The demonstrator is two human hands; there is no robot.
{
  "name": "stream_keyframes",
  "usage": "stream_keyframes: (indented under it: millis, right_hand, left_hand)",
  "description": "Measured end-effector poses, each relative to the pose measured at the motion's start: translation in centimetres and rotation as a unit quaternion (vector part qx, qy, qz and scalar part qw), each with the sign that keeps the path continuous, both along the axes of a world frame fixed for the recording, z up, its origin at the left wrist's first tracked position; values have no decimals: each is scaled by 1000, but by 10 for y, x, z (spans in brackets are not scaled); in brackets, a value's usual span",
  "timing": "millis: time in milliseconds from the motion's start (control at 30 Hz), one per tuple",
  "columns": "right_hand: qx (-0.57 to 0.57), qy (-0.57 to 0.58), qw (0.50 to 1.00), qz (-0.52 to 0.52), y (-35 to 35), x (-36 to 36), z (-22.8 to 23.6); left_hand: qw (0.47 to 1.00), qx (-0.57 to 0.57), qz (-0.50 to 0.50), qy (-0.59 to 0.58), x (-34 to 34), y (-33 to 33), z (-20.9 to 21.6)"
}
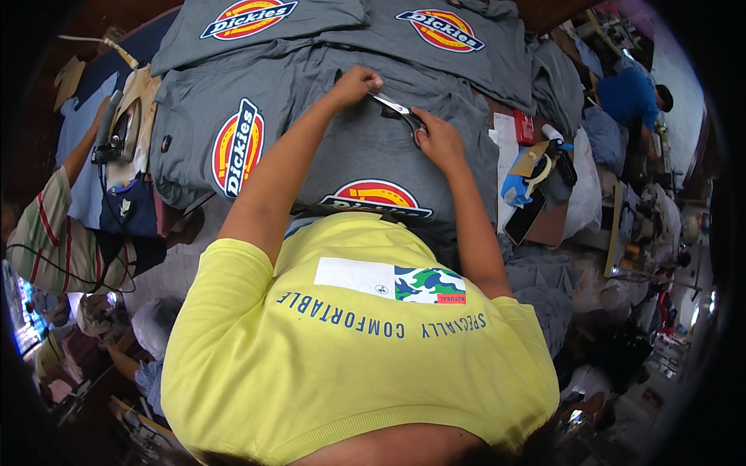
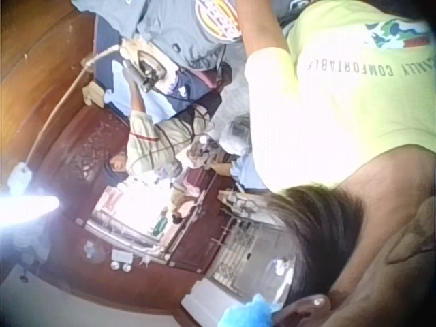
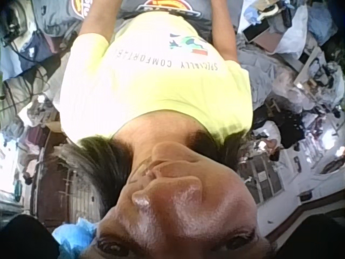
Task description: The person folds several t-shirts, smoothing each garment and trimming loose threads using shears before stacking them on a table.
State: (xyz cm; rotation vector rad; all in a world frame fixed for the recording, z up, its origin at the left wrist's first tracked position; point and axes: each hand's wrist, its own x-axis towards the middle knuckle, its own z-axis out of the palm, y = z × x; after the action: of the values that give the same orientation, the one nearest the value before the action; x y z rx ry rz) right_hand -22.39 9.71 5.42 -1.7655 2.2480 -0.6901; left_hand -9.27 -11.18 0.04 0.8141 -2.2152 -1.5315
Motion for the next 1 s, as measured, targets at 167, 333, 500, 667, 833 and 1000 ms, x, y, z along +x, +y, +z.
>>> stream_keyframes:
  millis: [167,333,500,667,833,1000]
  right_hand:
    - [-37,-51,994,-87,22,-22,13]
    - [-210,-54,930,-296,110,-84,71]
    - [-198,40,794,-573,227,-149,48]
    - [-13,130,770,-625,300,-181,-26]
    - [220,86,776,-585,279,-174,-22]
    - [207,-92,880,-417,296,-149,2]
  left_hand:
    - [999,7,44,4,2,5,15]
    - [994,50,68,67,-7,-7,9]
    - [993,-95,71,24,-60,17,9]
    - [936,-352,8,-22,-118,66,22]
    - [857,-503,-67,-96,-164,98,17]
    - [811,-551,-143,-132,-180,110,14]
